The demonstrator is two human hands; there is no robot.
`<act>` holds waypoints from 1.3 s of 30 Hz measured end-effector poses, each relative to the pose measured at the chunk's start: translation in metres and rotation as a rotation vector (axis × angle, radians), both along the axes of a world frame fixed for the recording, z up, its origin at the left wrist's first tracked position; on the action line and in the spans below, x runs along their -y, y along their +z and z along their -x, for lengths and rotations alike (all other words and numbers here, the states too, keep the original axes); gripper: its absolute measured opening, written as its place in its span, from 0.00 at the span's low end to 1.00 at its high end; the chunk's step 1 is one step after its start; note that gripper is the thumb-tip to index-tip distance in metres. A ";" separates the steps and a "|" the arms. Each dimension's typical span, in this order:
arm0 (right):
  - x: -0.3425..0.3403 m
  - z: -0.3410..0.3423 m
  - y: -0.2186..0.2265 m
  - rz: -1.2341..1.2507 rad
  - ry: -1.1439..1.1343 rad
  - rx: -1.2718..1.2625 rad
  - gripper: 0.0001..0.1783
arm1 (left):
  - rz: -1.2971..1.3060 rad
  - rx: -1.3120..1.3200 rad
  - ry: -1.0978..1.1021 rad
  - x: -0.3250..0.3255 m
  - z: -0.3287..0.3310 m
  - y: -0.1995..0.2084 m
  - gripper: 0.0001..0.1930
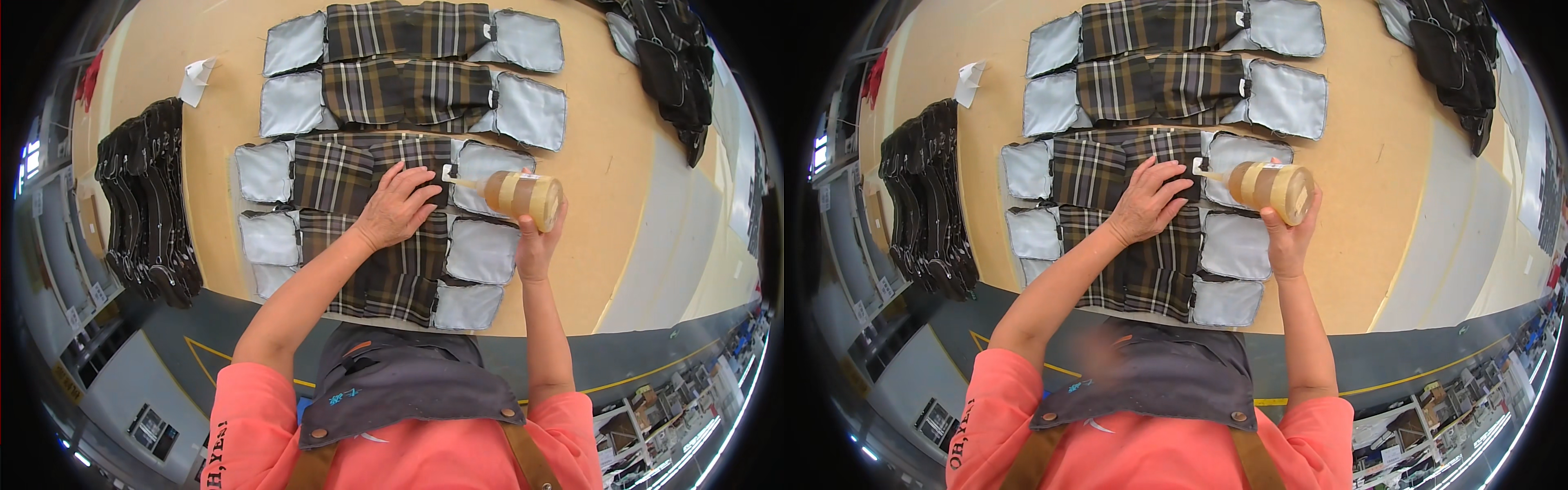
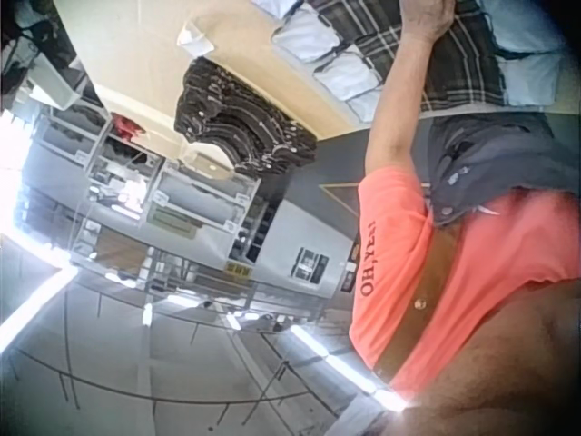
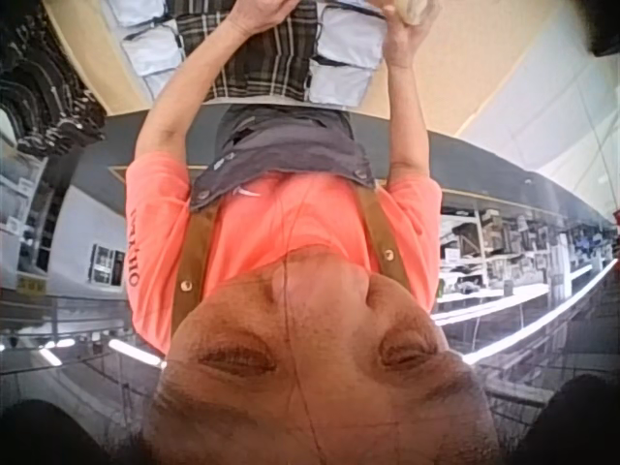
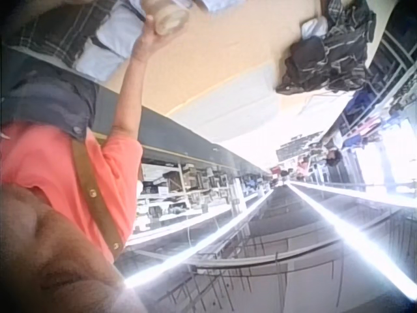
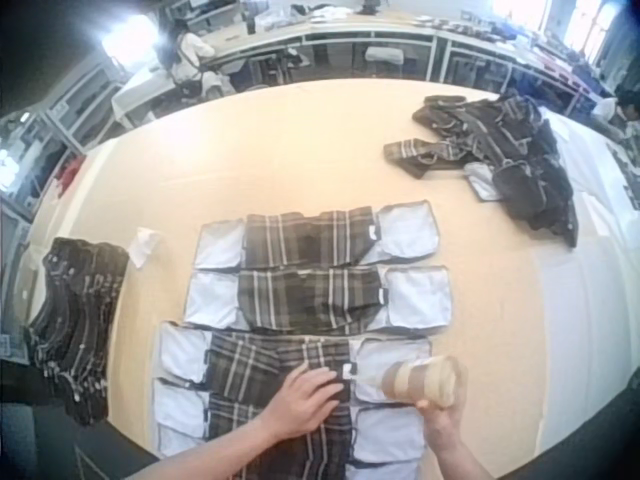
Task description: The person lays out plaid fabric pieces with white lining on a table, applies a liquid from a squeeze bottle along the edges, and folds the fabric over the lining to form small pouches. They then stack the finished pouches and handle a stack of black bags.
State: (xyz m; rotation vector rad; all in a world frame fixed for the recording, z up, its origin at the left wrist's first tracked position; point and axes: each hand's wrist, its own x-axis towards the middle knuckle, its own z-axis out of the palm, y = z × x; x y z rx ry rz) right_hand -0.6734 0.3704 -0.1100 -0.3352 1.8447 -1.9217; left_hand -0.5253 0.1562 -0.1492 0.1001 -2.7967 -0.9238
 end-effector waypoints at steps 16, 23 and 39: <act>-0.002 0.004 -0.005 -0.027 0.022 -0.065 0.40 | -0.002 0.005 0.058 -0.005 -0.005 0.001 0.15; -0.031 0.021 0.008 0.789 -0.294 0.922 0.38 | -0.003 -0.031 0.022 -0.024 -0.020 0.031 0.17; -0.081 -0.098 0.016 0.083 -0.184 0.051 0.40 | 0.073 0.118 -0.213 -0.056 -0.084 0.017 0.20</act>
